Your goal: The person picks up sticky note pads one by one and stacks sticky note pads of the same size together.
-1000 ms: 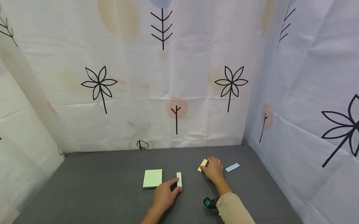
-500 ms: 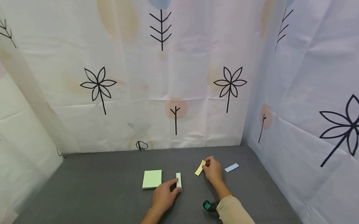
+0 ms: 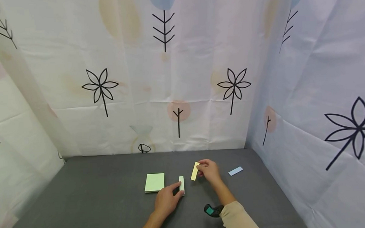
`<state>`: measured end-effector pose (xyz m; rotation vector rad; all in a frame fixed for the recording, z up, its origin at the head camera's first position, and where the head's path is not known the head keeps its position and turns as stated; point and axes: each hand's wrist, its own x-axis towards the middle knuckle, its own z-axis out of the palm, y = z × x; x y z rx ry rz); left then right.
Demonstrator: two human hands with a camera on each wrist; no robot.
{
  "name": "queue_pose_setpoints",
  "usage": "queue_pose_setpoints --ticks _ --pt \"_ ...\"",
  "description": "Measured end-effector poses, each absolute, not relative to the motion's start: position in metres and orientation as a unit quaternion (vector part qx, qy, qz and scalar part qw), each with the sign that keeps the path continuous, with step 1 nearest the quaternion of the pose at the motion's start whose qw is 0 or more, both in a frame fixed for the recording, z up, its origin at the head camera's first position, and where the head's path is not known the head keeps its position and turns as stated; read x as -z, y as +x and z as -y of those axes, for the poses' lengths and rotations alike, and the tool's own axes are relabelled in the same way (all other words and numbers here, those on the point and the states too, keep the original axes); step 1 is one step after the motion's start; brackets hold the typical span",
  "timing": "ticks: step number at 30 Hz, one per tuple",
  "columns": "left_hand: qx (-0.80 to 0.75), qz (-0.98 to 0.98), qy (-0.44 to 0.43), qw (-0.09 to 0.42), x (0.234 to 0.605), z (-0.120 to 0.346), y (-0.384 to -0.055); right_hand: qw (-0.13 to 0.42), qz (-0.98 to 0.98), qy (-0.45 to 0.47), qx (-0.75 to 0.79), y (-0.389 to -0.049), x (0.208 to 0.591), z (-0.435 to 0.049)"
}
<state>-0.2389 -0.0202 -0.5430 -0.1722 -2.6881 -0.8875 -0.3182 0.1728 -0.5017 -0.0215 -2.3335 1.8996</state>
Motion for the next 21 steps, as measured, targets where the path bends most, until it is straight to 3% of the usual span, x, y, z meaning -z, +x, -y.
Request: queue_pose_setpoints --ticks 10,21 --pt "0.309 0.936 -0.065 0.154 0.544 0.021 -0.240 0.012 0.765 0.010 -0.644 -0.309 0.506 -0.151" --pt "0.313 0.935 -0.066 0.154 0.544 0.021 -0.239 0.000 0.769 0.021 -0.639 -0.304 0.513 -0.139"
